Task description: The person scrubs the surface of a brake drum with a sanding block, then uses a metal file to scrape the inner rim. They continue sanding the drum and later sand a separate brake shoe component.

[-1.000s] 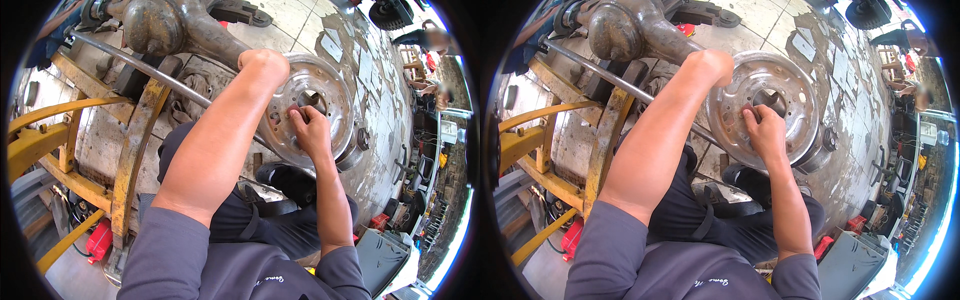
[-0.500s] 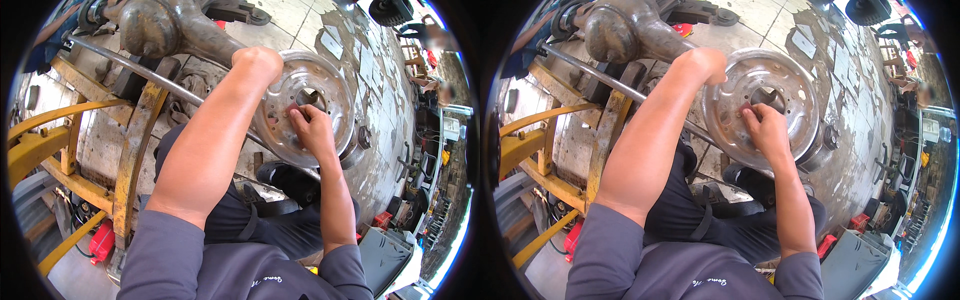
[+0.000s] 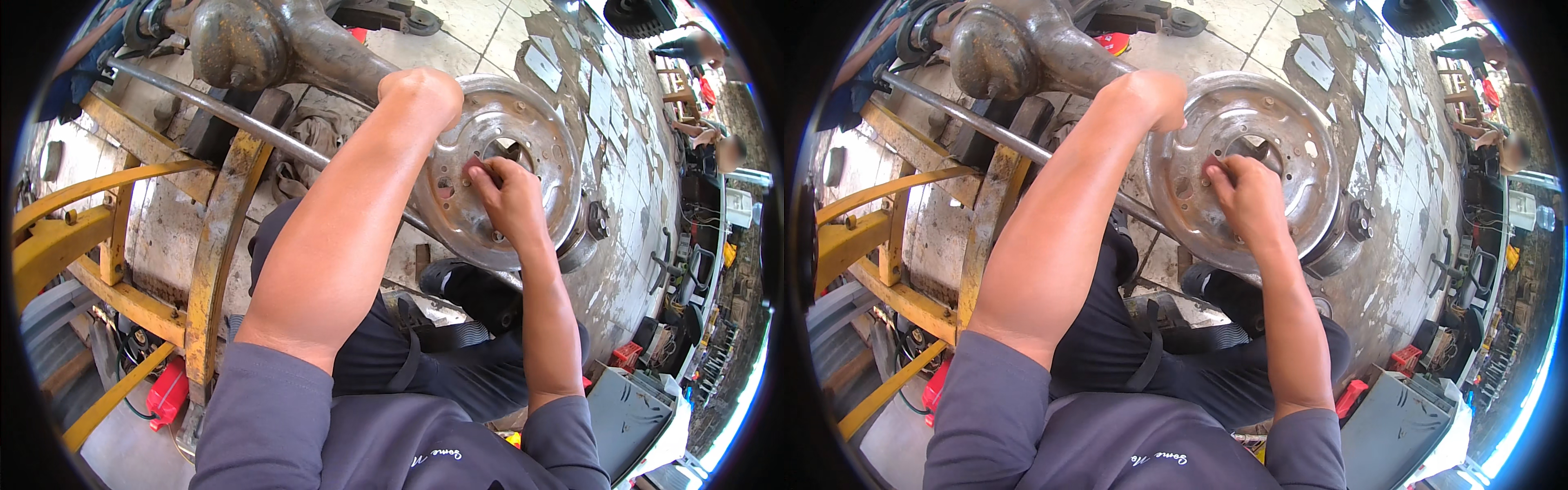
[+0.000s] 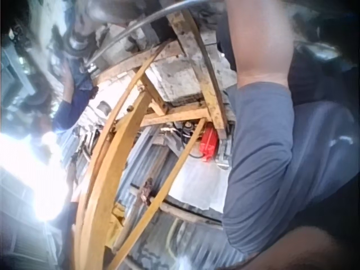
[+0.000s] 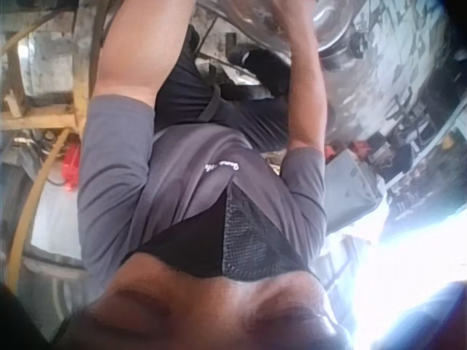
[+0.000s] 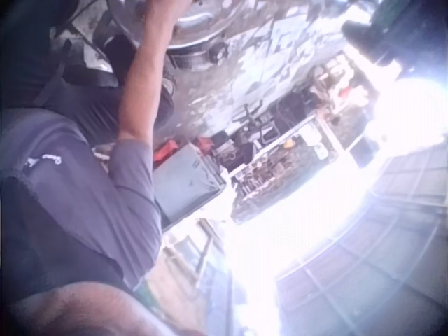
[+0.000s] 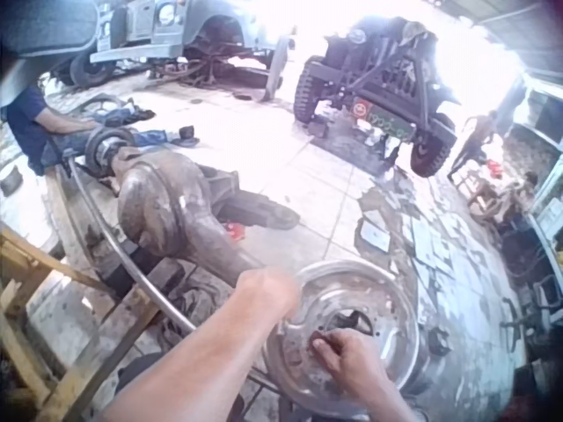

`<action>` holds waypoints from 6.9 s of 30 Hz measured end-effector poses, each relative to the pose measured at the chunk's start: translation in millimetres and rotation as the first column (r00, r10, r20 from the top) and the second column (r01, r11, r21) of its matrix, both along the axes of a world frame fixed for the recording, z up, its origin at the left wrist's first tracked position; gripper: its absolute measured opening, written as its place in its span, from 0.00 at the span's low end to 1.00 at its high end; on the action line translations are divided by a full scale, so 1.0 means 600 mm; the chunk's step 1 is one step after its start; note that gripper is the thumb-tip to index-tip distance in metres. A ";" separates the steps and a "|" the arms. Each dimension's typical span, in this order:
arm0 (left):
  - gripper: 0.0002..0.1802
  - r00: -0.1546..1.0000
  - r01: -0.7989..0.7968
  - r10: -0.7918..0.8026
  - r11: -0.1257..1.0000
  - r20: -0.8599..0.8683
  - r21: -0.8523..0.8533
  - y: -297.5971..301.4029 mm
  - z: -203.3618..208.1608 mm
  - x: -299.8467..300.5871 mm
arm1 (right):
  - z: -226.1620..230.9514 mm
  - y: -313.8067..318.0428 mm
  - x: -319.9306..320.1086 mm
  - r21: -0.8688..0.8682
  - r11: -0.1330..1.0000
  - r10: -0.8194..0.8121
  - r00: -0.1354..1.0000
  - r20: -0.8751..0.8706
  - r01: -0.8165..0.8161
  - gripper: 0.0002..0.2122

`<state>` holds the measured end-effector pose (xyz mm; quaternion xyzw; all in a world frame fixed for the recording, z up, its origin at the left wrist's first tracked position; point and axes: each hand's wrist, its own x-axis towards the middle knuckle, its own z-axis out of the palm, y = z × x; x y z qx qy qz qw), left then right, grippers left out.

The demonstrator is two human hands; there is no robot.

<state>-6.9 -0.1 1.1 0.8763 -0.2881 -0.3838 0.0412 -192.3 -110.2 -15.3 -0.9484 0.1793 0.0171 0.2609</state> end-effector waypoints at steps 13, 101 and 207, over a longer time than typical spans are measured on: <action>0.18 0.999 0.007 -0.007 1.000 0.033 -0.017 0.001 0.000 0.000 | -0.008 -0.006 0.021 -0.023 0.988 0.154 0.988 0.032 -0.153 0.12; 0.21 0.999 0.039 -0.038 0.999 0.025 -0.029 0.000 -0.012 0.008 | 0.005 -0.020 0.014 -0.030 0.986 0.167 0.986 -0.005 -0.167 0.09; 0.22 1.000 -0.002 0.001 1.000 -0.007 -0.026 0.004 0.013 0.004 | -0.019 0.000 -0.023 -0.343 0.858 0.456 0.875 0.161 -0.383 0.05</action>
